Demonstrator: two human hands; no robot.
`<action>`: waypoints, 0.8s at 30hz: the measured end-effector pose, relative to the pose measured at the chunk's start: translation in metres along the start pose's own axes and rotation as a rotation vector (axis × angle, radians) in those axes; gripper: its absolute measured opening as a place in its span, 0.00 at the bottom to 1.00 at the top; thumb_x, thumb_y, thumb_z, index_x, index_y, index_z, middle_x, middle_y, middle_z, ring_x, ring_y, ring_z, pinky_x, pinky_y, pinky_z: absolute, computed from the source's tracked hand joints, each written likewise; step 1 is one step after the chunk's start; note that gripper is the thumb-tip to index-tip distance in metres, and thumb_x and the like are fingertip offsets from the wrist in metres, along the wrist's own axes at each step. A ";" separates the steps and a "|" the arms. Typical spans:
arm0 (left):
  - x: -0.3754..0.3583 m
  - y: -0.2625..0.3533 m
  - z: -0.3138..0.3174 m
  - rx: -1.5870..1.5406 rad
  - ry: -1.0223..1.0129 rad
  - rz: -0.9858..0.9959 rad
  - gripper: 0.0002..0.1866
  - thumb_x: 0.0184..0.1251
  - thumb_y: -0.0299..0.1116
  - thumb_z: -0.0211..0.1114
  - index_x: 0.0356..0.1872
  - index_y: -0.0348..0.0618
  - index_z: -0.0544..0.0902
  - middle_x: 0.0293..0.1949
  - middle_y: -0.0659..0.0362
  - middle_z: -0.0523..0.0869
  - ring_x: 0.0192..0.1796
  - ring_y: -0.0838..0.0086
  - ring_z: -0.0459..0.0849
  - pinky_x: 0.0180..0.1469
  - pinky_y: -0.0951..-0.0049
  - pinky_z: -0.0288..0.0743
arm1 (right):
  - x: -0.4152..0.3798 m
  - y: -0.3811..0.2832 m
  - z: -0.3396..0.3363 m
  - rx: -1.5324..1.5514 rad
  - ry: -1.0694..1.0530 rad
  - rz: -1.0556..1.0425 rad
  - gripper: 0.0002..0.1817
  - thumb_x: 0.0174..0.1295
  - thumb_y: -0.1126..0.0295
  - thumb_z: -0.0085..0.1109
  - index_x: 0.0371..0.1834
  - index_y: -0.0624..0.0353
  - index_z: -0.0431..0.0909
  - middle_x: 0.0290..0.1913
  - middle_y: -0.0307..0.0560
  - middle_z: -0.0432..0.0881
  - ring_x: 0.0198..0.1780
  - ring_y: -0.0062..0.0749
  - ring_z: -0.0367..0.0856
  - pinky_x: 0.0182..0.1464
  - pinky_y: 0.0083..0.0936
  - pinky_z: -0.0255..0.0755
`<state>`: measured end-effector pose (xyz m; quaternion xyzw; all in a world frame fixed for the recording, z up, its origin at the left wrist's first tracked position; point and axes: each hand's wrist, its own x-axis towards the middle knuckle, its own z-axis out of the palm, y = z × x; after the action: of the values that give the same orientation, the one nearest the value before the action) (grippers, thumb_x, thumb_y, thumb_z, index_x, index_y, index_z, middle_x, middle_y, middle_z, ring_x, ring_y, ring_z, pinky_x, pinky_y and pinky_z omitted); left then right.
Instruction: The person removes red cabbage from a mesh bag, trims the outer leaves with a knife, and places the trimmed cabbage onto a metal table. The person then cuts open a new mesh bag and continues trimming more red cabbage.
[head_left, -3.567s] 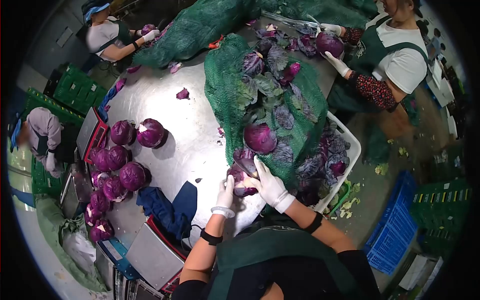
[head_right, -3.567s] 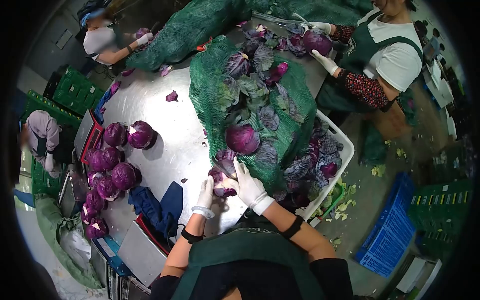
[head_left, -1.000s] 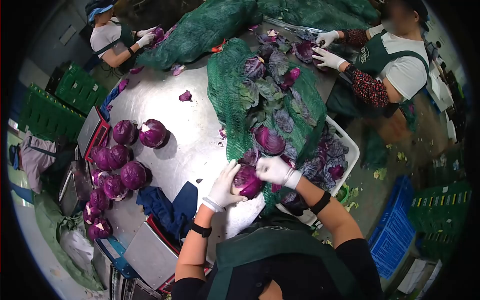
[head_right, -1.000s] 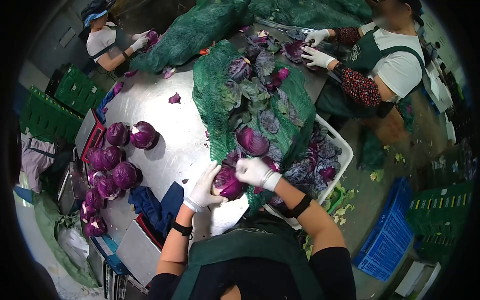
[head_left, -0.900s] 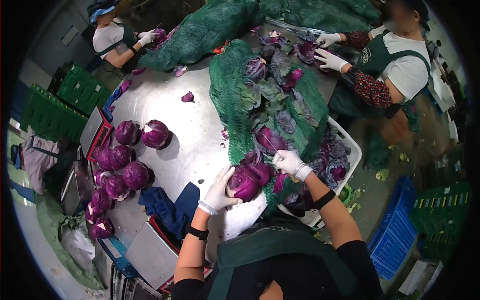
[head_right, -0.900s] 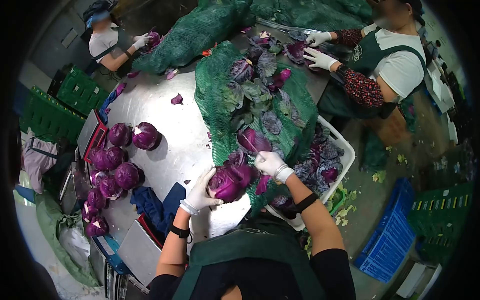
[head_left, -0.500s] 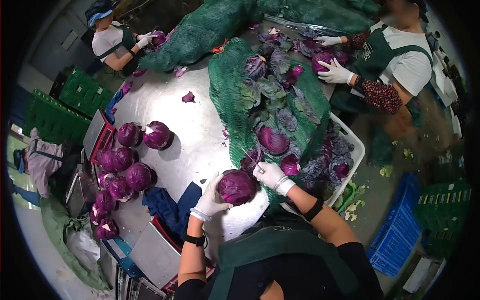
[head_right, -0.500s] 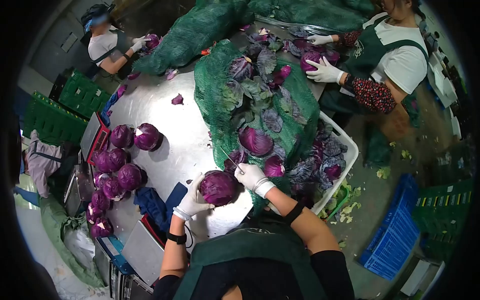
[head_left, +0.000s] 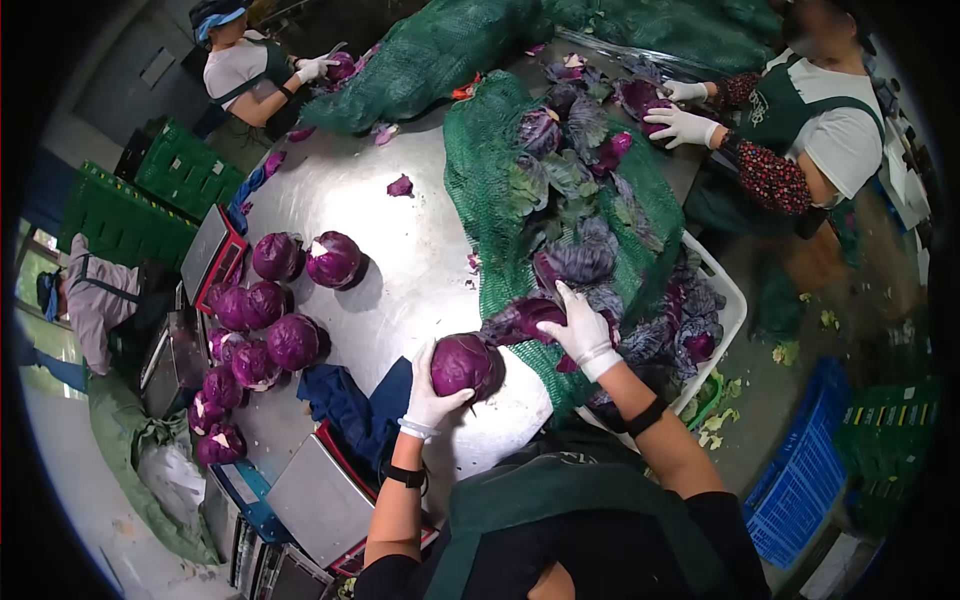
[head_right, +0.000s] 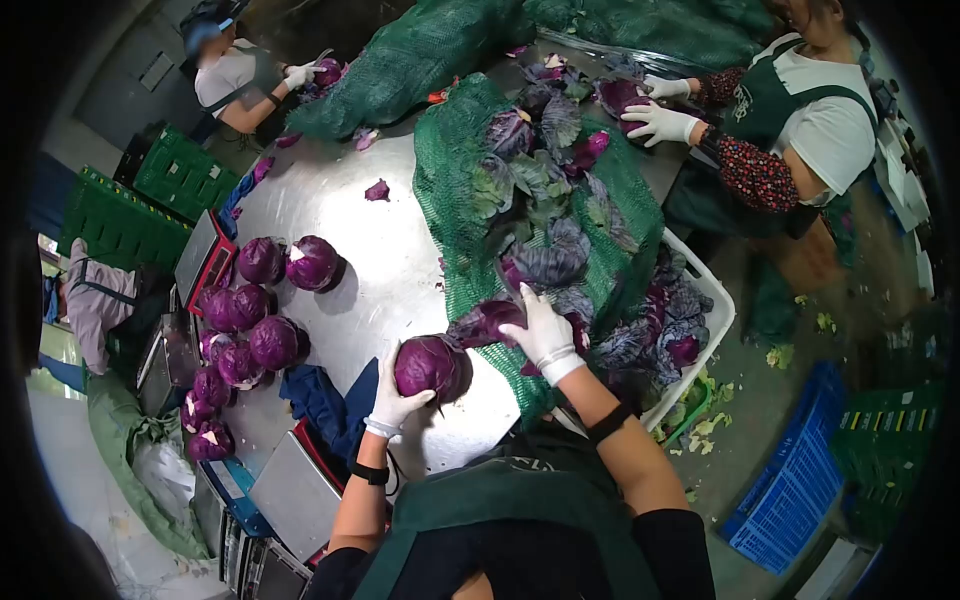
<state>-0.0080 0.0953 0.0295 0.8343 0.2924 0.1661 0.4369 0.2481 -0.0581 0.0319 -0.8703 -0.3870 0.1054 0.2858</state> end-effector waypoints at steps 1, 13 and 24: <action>-0.002 0.002 0.001 0.001 0.001 -0.011 0.57 0.32 0.45 0.79 0.66 0.37 0.56 0.61 0.42 0.61 0.65 0.50 0.60 0.67 0.59 0.56 | -0.007 -0.015 -0.008 0.065 -0.035 -0.022 0.43 0.48 0.44 0.62 0.65 0.54 0.60 0.50 0.55 0.75 0.47 0.49 0.78 0.45 0.37 0.74; -0.010 0.015 0.047 0.025 0.367 -0.099 0.52 0.35 0.43 0.79 0.63 0.38 0.58 0.57 0.45 0.64 0.59 0.55 0.68 0.64 0.62 0.61 | -0.050 -0.030 0.095 0.784 -0.299 -0.009 0.32 0.48 0.66 0.61 0.58 0.62 0.64 0.55 0.62 0.73 0.55 0.49 0.75 0.58 0.34 0.68; -0.027 0.011 0.030 -1.674 -0.032 -0.402 0.40 0.51 0.59 0.62 0.64 0.51 0.64 0.61 0.53 0.70 0.61 0.59 0.70 0.62 0.55 0.67 | -0.013 0.027 -0.018 1.068 -0.380 0.475 0.09 0.50 0.81 0.56 0.31 0.57 0.68 0.19 0.37 0.70 0.14 0.18 0.67 0.15 0.17 0.62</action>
<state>-0.0091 0.0543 0.0215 0.1723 0.2096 0.2349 0.9334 0.2634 -0.0903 0.0306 -0.6355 -0.1206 0.4986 0.5770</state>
